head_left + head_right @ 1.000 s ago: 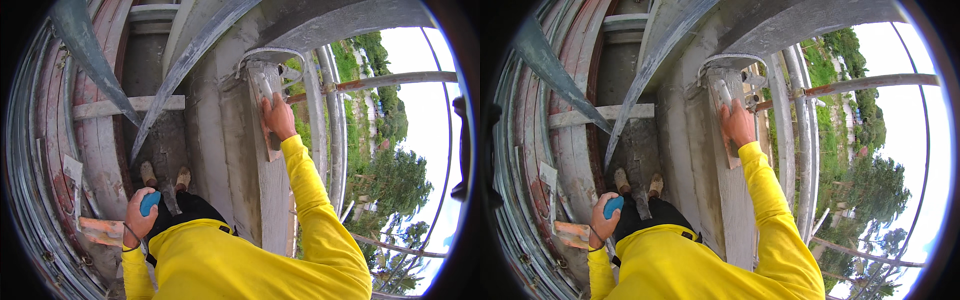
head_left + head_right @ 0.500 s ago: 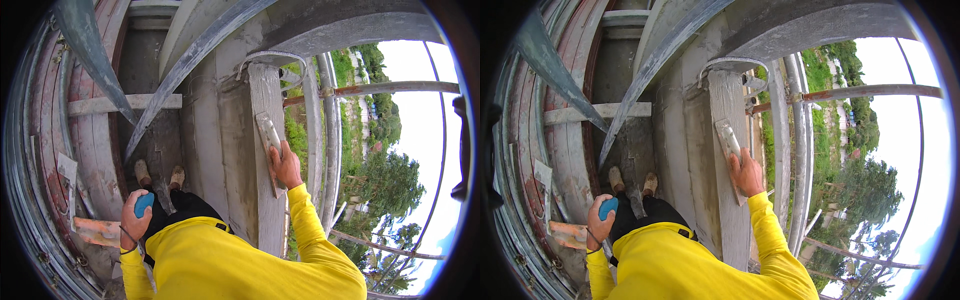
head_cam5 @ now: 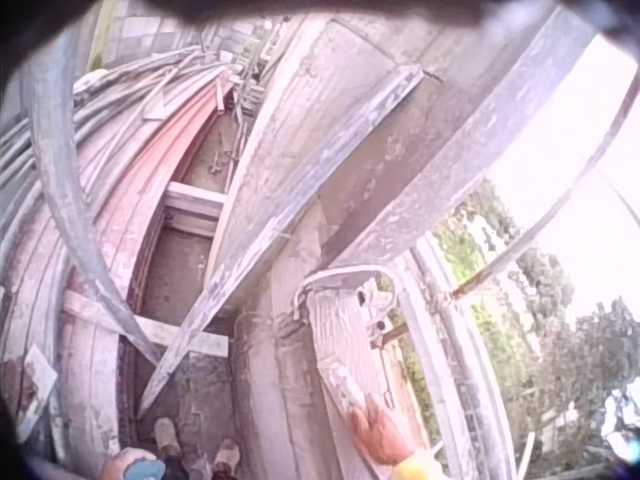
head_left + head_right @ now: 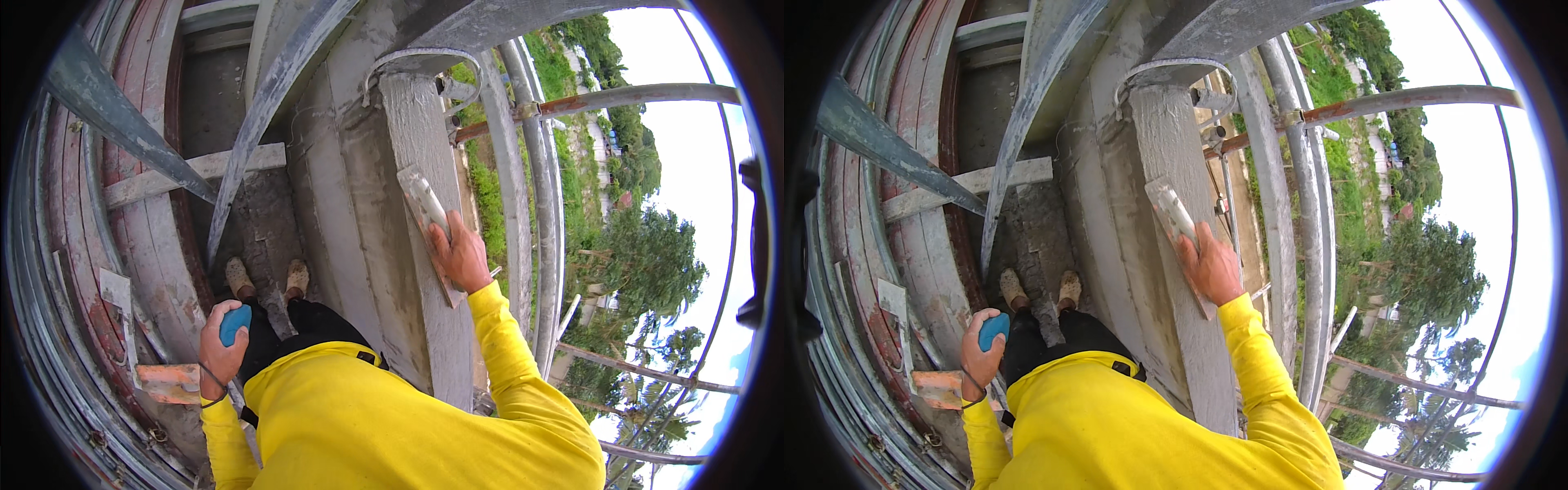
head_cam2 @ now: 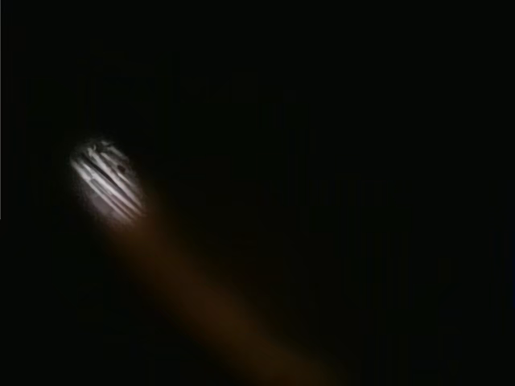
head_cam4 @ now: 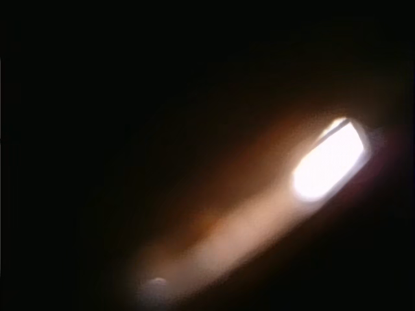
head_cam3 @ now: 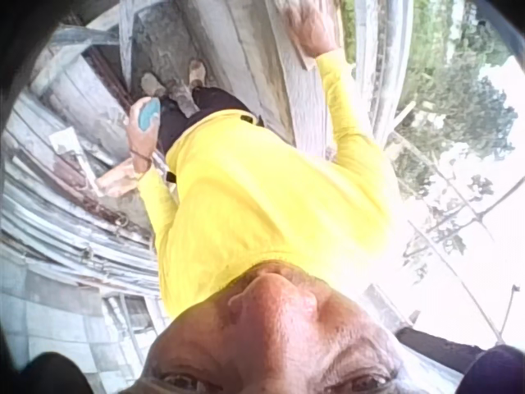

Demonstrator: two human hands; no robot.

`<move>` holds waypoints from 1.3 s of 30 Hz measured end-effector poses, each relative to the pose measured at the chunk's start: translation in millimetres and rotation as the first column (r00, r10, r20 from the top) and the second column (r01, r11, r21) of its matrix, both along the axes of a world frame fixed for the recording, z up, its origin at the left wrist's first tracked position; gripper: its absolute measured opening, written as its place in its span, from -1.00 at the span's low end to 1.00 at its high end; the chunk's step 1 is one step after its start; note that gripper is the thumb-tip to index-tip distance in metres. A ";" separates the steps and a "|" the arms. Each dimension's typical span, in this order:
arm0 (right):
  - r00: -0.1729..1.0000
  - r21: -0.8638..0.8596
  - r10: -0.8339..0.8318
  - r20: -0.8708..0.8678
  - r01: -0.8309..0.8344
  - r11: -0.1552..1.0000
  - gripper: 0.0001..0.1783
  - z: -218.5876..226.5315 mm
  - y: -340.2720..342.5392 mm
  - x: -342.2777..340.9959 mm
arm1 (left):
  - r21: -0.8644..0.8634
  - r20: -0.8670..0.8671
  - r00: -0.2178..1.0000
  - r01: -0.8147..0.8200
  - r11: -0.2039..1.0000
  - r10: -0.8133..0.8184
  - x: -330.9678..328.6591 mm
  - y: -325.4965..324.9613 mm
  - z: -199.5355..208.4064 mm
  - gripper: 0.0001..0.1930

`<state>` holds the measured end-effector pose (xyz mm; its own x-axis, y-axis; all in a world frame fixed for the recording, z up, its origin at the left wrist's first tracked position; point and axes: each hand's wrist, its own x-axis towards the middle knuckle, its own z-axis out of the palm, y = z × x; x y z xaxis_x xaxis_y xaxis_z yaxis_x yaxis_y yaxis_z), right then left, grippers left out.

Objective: The person applies and smooths wet plaster onto a concrete beam using a trowel and a float. They repeatedly scrape, spread, and level the material along the beam's surface while standing on scaffolding.

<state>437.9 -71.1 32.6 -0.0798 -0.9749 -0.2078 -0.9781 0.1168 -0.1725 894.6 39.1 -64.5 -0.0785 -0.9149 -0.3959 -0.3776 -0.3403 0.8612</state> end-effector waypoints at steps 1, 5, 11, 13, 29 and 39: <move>0.999 0.072 -0.054 0.007 0.053 0.996 -0.66 4.3 31.0 -1.7 | 0.017 -0.005 1.000 -0.020 1.000 0.020 0.5 3.4 -0.3 -0.54; 0.988 0.027 -0.135 0.069 0.134 0.991 -0.61 2.7 99.5 -15.3 | 0.000 -0.023 1.000 -0.006 1.000 0.006 2.3 2.6 -4.9 -0.54; 0.998 -0.192 0.012 -0.063 -0.024 0.981 -0.60 -13.3 -69.0 -11.6 | -0.063 0.012 0.996 0.094 0.994 -0.093 -7.7 -23.5 4.3 -0.54; 0.998 -0.321 0.039 -0.046 -0.052 0.946 -0.61 -24.2 -106.9 -21.2 | -0.067 0.026 0.991 0.129 0.989 -0.127 -12.7 -33.9 10.8 -0.54; 0.999 -0.324 -0.024 0.045 0.037 0.945 -0.62 -25.0 -99.7 -30.2 | -0.125 0.079 0.976 0.213 0.969 -0.204 -17.6 -48.1 23.6 -0.57; 0.952 0.021 -0.270 0.146 0.270 0.963 -0.64 9.0 155.2 -36.5 | 0.042 0.098 0.969 0.222 0.974 -0.226 -27.8 -41.4 22.7 -0.57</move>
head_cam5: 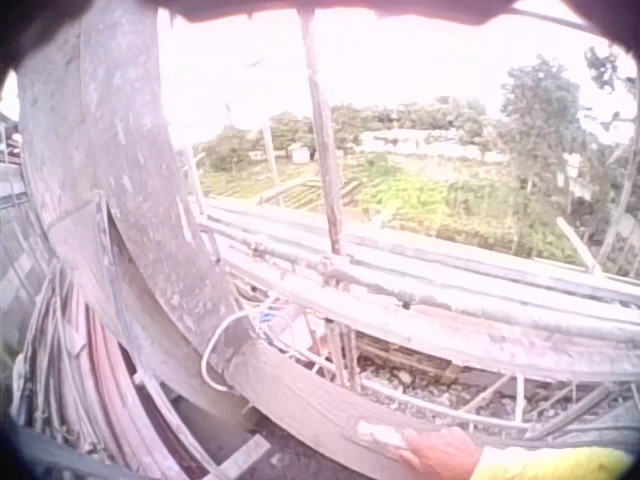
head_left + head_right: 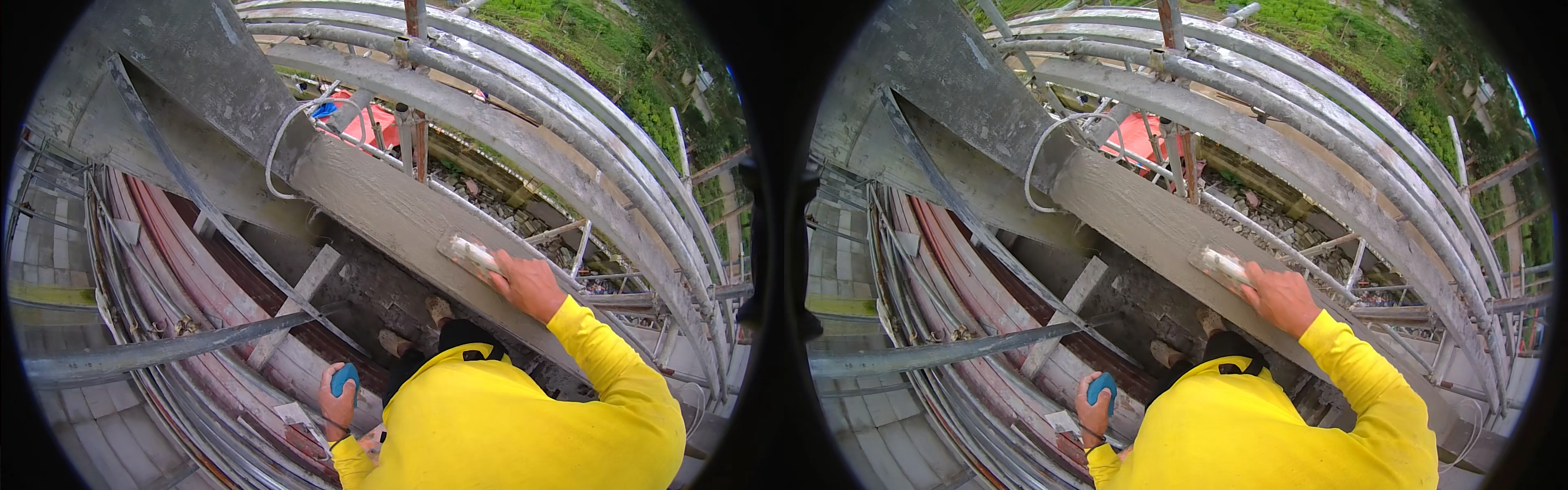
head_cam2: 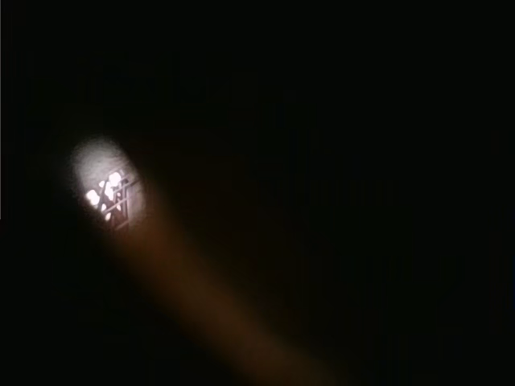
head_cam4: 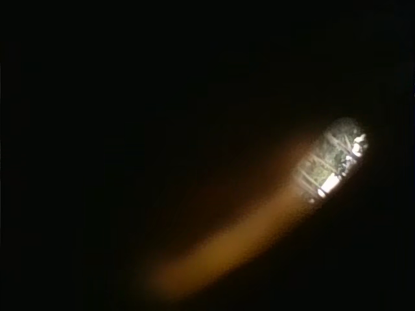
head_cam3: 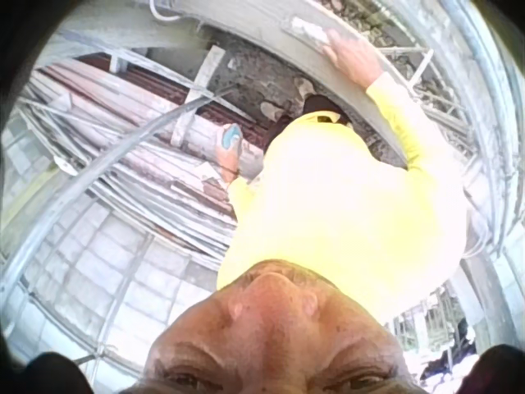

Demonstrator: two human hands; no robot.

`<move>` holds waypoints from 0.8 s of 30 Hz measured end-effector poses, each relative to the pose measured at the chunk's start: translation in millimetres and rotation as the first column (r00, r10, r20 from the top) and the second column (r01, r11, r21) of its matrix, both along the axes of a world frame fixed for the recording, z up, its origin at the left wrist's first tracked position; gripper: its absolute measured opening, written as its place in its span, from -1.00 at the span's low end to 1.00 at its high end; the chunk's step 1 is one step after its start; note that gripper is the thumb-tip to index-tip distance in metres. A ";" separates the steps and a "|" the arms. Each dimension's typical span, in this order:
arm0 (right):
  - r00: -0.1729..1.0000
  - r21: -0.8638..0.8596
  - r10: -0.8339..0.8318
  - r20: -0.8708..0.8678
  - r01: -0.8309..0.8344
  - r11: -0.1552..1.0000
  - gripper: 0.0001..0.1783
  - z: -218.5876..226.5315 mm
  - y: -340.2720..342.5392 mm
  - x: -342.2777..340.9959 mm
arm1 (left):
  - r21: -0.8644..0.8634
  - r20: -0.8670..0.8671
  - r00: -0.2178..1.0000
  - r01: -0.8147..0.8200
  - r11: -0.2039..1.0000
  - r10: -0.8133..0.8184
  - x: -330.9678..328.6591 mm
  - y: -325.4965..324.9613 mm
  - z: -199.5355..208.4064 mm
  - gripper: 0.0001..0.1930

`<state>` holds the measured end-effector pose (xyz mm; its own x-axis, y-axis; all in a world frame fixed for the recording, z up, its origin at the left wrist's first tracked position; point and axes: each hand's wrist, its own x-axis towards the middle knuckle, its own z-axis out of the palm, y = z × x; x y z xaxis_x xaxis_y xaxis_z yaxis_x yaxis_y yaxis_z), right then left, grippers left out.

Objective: The person applies and smooths wet plaster onto a concrete beam using a trowel and a float. They repeatedly scrape, spread, and level the material along the beam's surface while standing on scaffolding.

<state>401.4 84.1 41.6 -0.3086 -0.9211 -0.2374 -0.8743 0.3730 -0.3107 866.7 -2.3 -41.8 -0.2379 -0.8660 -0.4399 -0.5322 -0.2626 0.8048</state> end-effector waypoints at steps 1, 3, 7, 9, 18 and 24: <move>1.000 0.040 0.022 -0.007 -0.021 0.999 -0.63 6.1 28.7 -6.3 | 0.030 0.016 1.000 -0.004 1.000 0.004 -9.1 1.6 14.2 -0.57; 0.998 0.050 -0.058 -0.009 0.058 0.997 -0.68 20.7 56.0 -11.7 | 0.068 0.029 0.999 -0.043 0.997 0.041 -1.5 9.1 12.6 -0.56; 0.991 -0.370 -0.108 0.085 0.132 0.919 -0.69 34.8 40.6 -21.2 | 0.259 -0.298 0.906 -0.226 0.939 0.300 20.1 5.6 1.4 -0.36; 0.969 -0.521 -0.133 0.208 0.225 0.823 -0.65 32.0 23.8 -27.4 | 0.338 -0.465 0.755 -0.331 0.881 0.462 38.2 9.1 -11.2 -0.26; 0.806 -0.483 -0.212 0.553 0.517 0.707 -0.61 37.4 -62.5 -55.5 | 0.163 0.145 0.677 -0.735 0.658 0.721 167.1 123.4 -98.8 -0.26; 0.774 -0.532 -0.239 0.586 0.590 0.607 -0.55 64.4 -144.4 -0.8 | -0.143 0.662 0.201 -0.911 0.386 0.722 225.5 275.6 -176.7 -0.21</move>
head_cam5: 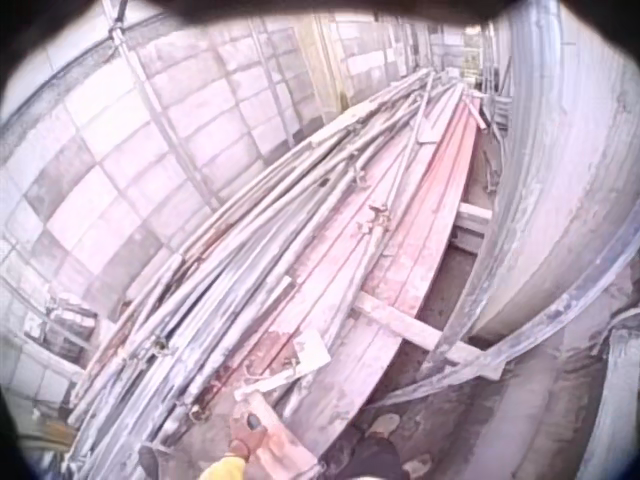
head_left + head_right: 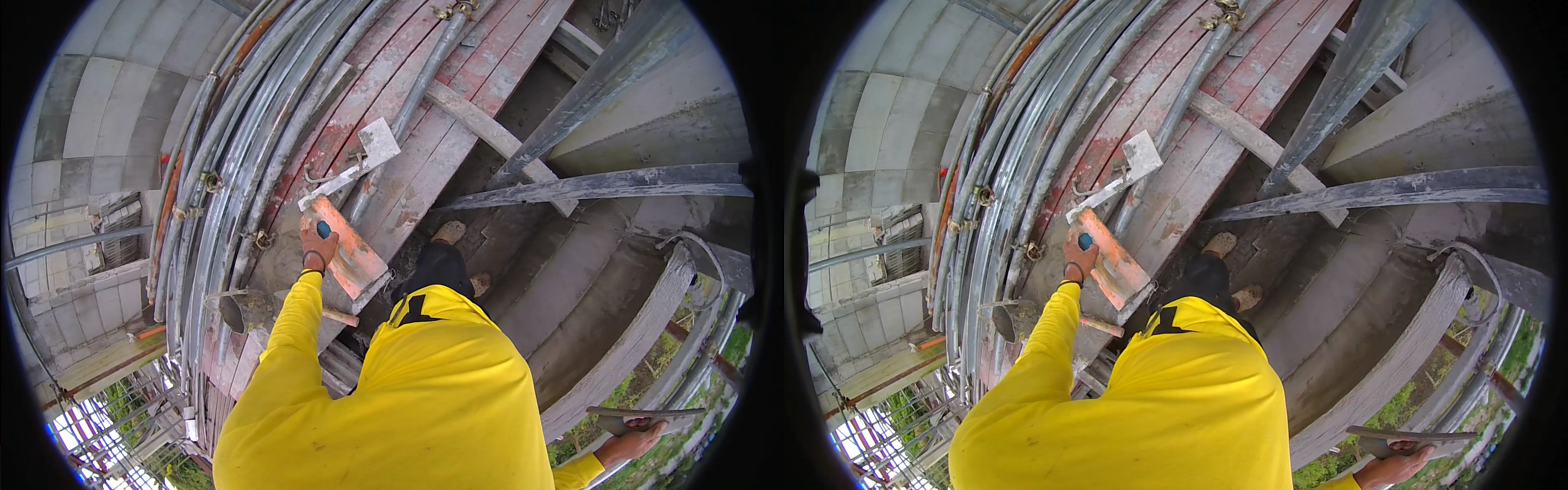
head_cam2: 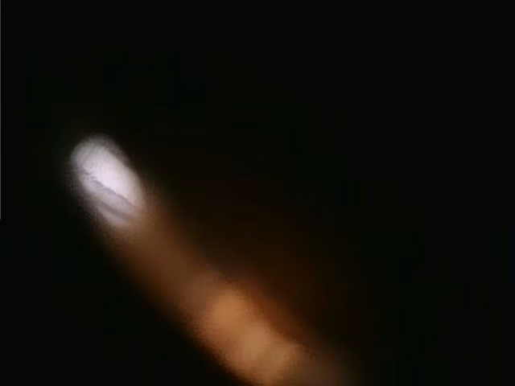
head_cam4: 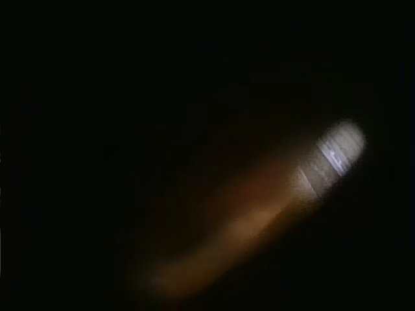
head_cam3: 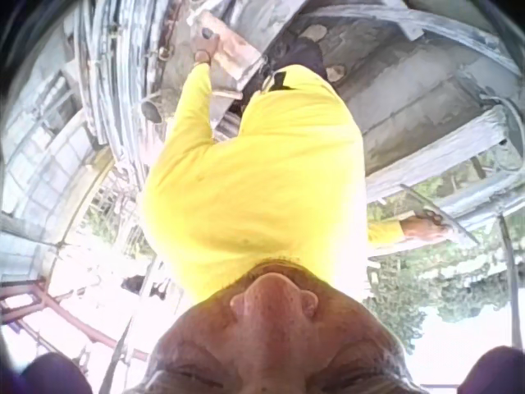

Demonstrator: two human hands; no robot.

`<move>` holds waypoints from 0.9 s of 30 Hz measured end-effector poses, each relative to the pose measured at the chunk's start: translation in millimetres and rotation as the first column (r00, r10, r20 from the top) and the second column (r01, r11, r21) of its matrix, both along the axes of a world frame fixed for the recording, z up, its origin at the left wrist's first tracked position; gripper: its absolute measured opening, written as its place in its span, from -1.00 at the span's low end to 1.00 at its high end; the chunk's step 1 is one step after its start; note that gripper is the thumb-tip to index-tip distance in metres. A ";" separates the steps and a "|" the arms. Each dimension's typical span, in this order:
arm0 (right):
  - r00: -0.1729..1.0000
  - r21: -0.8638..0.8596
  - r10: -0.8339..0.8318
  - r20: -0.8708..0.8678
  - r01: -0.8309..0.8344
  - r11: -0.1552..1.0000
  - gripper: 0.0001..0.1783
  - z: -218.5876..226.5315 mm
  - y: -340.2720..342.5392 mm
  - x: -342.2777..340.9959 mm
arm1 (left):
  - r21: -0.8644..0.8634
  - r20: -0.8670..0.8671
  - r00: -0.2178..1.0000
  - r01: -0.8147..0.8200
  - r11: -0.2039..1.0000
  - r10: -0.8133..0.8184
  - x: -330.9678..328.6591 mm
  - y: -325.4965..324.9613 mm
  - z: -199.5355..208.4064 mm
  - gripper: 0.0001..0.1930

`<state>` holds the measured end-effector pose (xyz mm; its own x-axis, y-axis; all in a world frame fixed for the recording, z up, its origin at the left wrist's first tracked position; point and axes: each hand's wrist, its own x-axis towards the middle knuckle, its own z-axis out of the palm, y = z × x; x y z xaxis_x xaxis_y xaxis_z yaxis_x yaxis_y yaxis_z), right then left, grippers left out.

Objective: The person applies and smooths wet plaster onto a concrete beam using a trowel and a float. They repeatedly scrape, spread, and level the material along the beam's surface while standing on scaffolding.

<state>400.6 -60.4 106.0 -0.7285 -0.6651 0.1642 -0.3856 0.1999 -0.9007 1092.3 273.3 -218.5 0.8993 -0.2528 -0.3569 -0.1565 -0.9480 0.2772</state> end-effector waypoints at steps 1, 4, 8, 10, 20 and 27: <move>0.999 -0.006 0.041 0.011 -0.041 0.999 -0.54 1.7 -9.3 2.8 | 0.039 0.004 0.999 -0.046 0.998 0.046 1.5 19.0 -16.9 -0.21; 0.999 -0.037 0.027 -0.020 -0.028 0.999 -0.53 -5.8 -33.9 1.5 | -0.014 0.038 0.986 -0.160 0.987 0.161 -12.5 35.6 -25.2 -0.20; 0.988 0.112 0.107 -0.108 -0.095 0.989 -0.56 -6.4 -33.6 25.3 | -0.069 0.029 1.000 -0.005 0.998 0.007 -46.7 -14.4 -23.2 -0.16; 0.970 0.208 0.217 -0.109 -0.191 0.959 -0.58 -17.4 -27.7 8.3 | 0.162 -0.020 0.999 0.049 0.986 -0.046 -71.7 -46.9 -17.4 -0.15; 0.660 0.651 0.574 -0.484 -0.166 0.740 -0.53 -66.5 -64.8 11.6 | 0.379 -0.095 0.960 0.280 0.882 -0.264 -100.1 -63.6 -39.9 -0.07; 0.512 0.687 0.671 -0.536 -0.198 0.699 -0.55 -101.9 -141.9 18.5 | 0.144 -0.083 0.883 0.470 0.871 -0.463 -95.5 -38.8 -53.0 -0.27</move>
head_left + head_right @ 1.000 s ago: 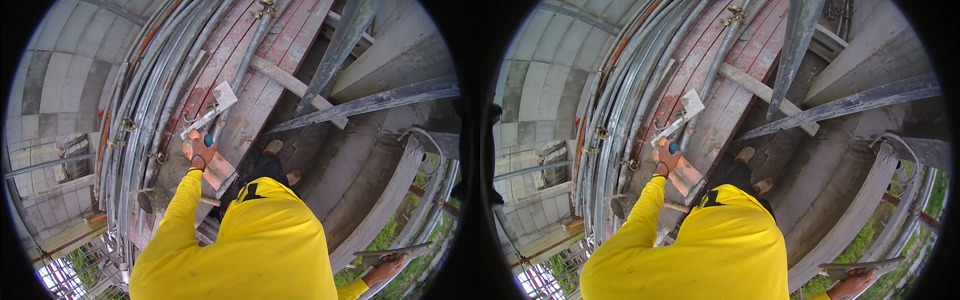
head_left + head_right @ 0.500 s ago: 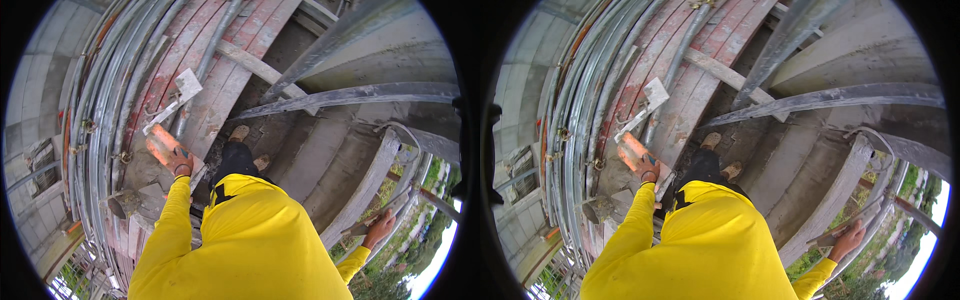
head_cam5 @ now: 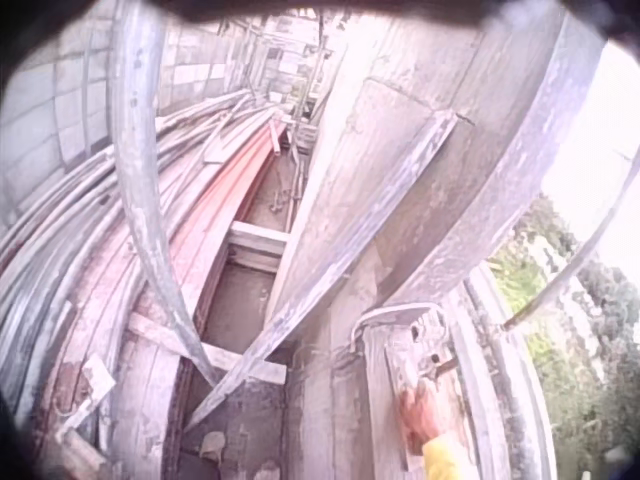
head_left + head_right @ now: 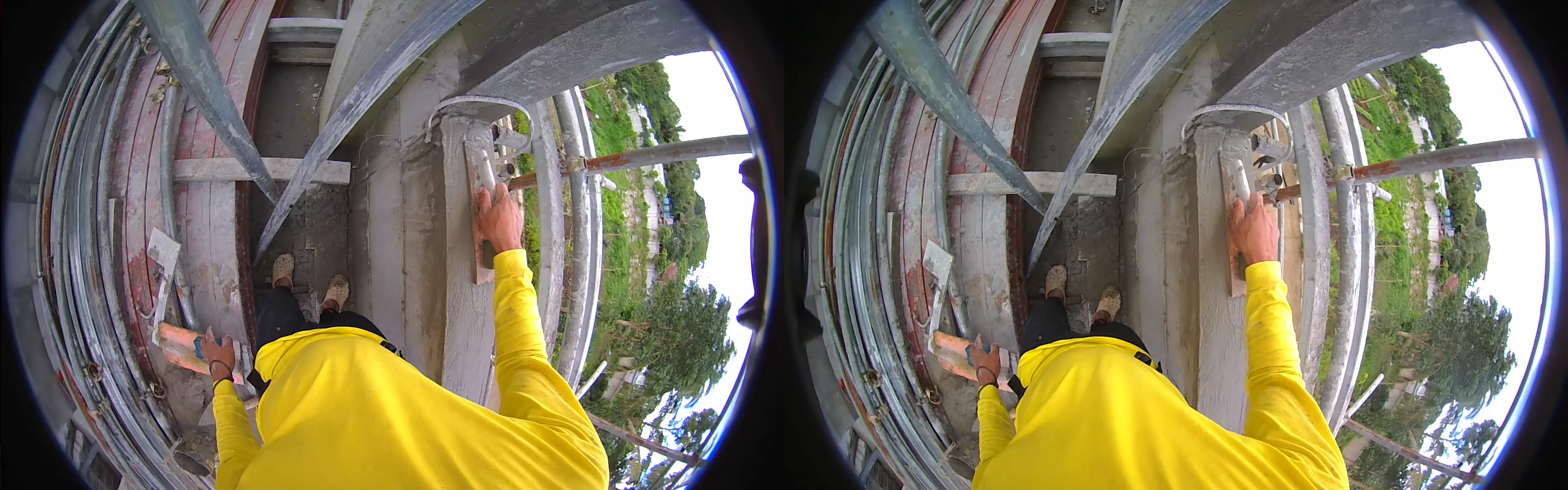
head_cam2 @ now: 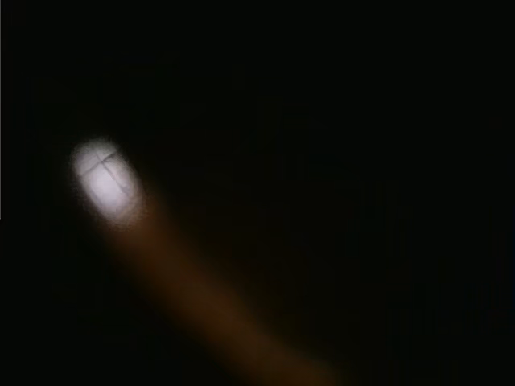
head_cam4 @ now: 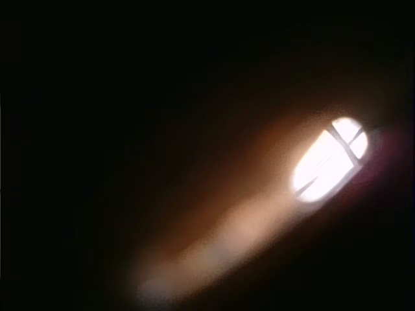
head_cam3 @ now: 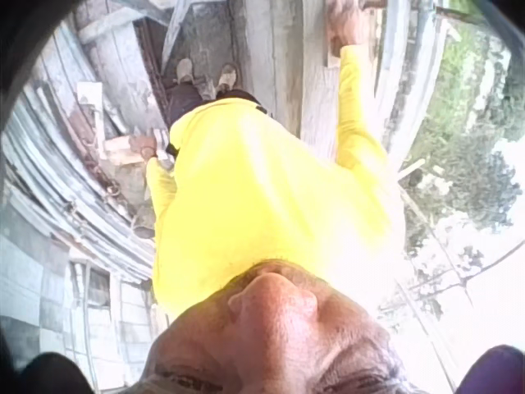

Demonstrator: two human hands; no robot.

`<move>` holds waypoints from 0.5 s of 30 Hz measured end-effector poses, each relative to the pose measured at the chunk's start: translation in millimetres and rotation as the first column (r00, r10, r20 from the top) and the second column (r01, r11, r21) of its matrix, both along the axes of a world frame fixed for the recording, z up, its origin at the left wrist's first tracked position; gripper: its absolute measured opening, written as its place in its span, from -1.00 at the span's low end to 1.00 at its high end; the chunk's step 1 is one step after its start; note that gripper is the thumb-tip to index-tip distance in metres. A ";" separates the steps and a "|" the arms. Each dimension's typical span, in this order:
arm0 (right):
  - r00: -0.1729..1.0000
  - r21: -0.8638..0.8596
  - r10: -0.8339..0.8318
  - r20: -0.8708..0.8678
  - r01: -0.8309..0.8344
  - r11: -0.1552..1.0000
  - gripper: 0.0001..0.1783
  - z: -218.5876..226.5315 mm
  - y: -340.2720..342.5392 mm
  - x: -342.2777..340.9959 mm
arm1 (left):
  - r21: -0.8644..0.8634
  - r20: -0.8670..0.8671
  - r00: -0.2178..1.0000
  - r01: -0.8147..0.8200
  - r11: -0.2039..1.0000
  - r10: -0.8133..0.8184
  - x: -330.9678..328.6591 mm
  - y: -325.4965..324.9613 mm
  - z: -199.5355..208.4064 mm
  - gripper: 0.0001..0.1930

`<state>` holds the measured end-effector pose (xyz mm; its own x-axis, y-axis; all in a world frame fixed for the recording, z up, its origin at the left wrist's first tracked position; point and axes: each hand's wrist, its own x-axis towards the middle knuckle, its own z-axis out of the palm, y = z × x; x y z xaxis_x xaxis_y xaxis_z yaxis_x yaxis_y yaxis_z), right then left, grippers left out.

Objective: The person applies and smooths wet plaster onto a concrete beam using a trowel and a float. They repeatedly scrape, spread, and level the material along the beam's surface while standing on scaffolding.

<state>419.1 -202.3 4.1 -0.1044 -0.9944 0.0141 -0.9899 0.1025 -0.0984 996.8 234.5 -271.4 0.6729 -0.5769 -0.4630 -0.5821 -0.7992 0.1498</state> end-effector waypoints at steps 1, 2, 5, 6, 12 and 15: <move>0.998 -0.025 0.061 0.024 -0.061 0.998 -0.54 -3.0 12.3 1.9 | -0.061 -0.073 0.997 -0.012 0.998 0.008 -10.0 4.0 17.7 -0.30; 0.991 -0.044 0.134 0.027 -0.133 0.990 -0.54 -10.7 31.2 -5.4 | -0.121 -0.124 0.992 -0.052 0.991 0.037 -19.2 12.1 39.9 -0.33; 0.919 0.137 0.025 0.394 -0.085 0.987 -0.58 18.4 96.1 -27.1 | -0.331 -0.188 0.955 -0.283 0.900 0.231 -44.6 57.2 71.2 -0.47; 0.910 0.161 -0.009 0.415 -0.064 0.985 -0.61 21.6 108.3 -56.7 | -0.376 -0.168 0.923 -0.384 0.844 0.345 -50.8 74.6 77.5 -0.48; 0.759 -0.110 -0.129 0.638 0.255 0.961 -0.50 77.7 71.0 -81.0 | -0.308 0.107 0.384 -0.864 0.398 0.917 -52.7 208.7 10.3 -0.50; 0.672 -0.240 -0.036 0.739 0.312 0.919 -0.50 90.8 48.2 -27.8 | -0.066 -0.004 0.040 -0.997 0.040 0.999 -52.4 262.5 -39.7 -0.44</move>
